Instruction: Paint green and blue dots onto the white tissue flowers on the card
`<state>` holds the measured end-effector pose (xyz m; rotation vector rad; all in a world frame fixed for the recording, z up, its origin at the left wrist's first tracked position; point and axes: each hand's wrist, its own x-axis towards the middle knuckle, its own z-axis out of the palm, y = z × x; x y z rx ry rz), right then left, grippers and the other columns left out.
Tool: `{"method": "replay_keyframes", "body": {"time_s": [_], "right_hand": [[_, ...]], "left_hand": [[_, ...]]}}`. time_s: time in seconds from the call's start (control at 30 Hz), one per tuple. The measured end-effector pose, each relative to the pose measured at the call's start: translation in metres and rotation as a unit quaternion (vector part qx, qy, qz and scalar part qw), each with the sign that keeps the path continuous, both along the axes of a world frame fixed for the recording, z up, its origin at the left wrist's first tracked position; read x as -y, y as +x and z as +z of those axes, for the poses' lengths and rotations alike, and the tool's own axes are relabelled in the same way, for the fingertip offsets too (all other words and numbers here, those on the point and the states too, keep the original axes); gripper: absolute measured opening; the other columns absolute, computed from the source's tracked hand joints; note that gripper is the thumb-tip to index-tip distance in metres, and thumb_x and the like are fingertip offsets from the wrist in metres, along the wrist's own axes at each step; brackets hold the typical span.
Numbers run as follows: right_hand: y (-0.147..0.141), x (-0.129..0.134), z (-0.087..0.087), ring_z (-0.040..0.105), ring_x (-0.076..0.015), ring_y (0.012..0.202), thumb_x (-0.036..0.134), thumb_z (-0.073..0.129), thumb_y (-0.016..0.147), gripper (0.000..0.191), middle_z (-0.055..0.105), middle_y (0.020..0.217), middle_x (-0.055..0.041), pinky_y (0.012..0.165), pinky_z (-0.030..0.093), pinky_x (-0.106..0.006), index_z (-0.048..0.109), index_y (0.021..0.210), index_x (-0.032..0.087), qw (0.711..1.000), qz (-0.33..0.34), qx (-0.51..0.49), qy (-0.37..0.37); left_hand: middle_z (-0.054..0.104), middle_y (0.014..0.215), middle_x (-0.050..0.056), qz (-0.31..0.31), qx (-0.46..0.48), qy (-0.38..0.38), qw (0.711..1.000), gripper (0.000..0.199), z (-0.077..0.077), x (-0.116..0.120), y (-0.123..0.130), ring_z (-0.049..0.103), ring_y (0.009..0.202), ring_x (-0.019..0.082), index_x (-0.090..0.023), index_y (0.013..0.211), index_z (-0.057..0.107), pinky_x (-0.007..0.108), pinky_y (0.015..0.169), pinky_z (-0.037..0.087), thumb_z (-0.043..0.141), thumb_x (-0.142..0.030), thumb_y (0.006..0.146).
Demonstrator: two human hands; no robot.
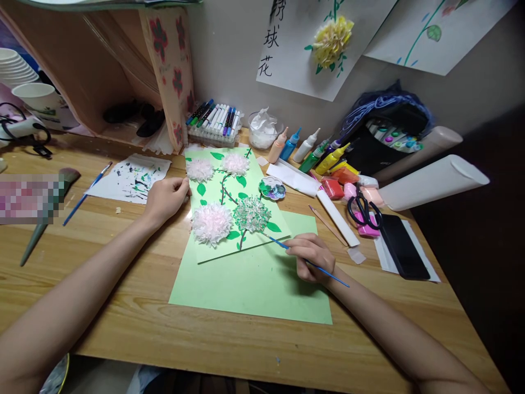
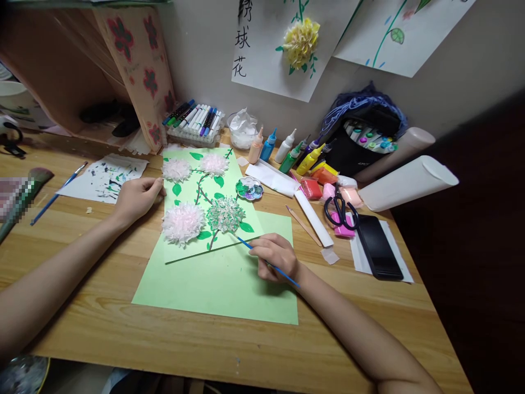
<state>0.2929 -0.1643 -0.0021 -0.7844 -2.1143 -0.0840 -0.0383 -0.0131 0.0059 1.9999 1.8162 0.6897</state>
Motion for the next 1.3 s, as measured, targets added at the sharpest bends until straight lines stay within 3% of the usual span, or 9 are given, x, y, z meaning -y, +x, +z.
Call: {"method": "replay_keyframes", "body": {"time_s": [0.4, 0.5, 0.67, 0.8, 1.3], "right_hand": [[0.007, -0.005, 0.000, 0.065, -0.0198, 0.069, 0.015, 0.044, 0.091, 0.023, 0.073, 0.080, -0.0029, 0.061, 0.051, -0.035, 0.062, 0.100, 0.027, 0.995, -0.045, -0.087, -0.012], [0.008, -0.013, -0.006, 0.066, -0.0212, 0.082, 0.018, 0.044, 0.094, 0.021, 0.073, 0.088, -0.0030, 0.075, 0.052, -0.038, 0.062, 0.099, 0.027, 0.982, -0.118, -0.130, -0.070], [0.011, -0.026, -0.015, 0.062, -0.0241, 0.106, 0.033, 0.042, 0.100, 0.023, 0.070, 0.105, -0.0052, 0.091, 0.048, -0.041, 0.063, 0.106, 0.027, 0.923, -0.209, -0.219, -0.237], [0.011, -0.031, -0.014, 0.058, -0.0239, 0.112, 0.039, 0.039, 0.101, 0.029, 0.068, 0.112, -0.0058, 0.098, 0.044, -0.041, 0.063, 0.110, 0.027, 0.905, -0.199, -0.237, -0.293], [0.009, -0.058, -0.010, 0.057, -0.0239, 0.114, 0.040, 0.037, 0.102, 0.034, 0.066, 0.119, -0.0068, 0.101, 0.044, -0.041, 0.065, 0.113, 0.025, 0.913, -0.188, -0.196, -0.306]], "left_hand": [[0.069, 0.064, 0.003, 0.001, -0.004, -0.013, 1.000, 0.044, 0.000, -0.002, -0.002, 0.063, 0.072, 0.022, -0.021, 0.064, 0.065, 0.029, 0.064, 0.037, 0.040, -0.048, 0.089], [0.069, 0.065, 0.003, 0.003, -0.004, -0.018, 1.000, 0.045, -0.001, -0.002, -0.002, 0.063, 0.070, 0.022, -0.021, 0.065, 0.066, 0.029, 0.064, 0.036, 0.040, -0.050, 0.089], [0.068, 0.064, 0.002, 0.002, -0.004, -0.020, 1.000, 0.044, 0.000, -0.002, -0.004, 0.061, 0.068, 0.021, -0.021, 0.065, 0.065, 0.029, 0.064, 0.036, 0.041, -0.050, 0.089], [0.067, 0.063, 0.002, 0.000, 0.004, -0.023, 1.000, 0.045, 0.002, -0.002, -0.005, 0.062, 0.068, 0.021, -0.022, 0.065, 0.064, 0.028, 0.064, 0.037, 0.041, -0.051, 0.090], [0.068, 0.063, 0.001, -0.003, -0.007, -0.022, 1.000, 0.044, 0.004, -0.001, -0.005, 0.062, 0.068, 0.022, -0.022, 0.064, 0.064, 0.029, 0.063, 0.037, 0.042, -0.050, 0.090]]}}
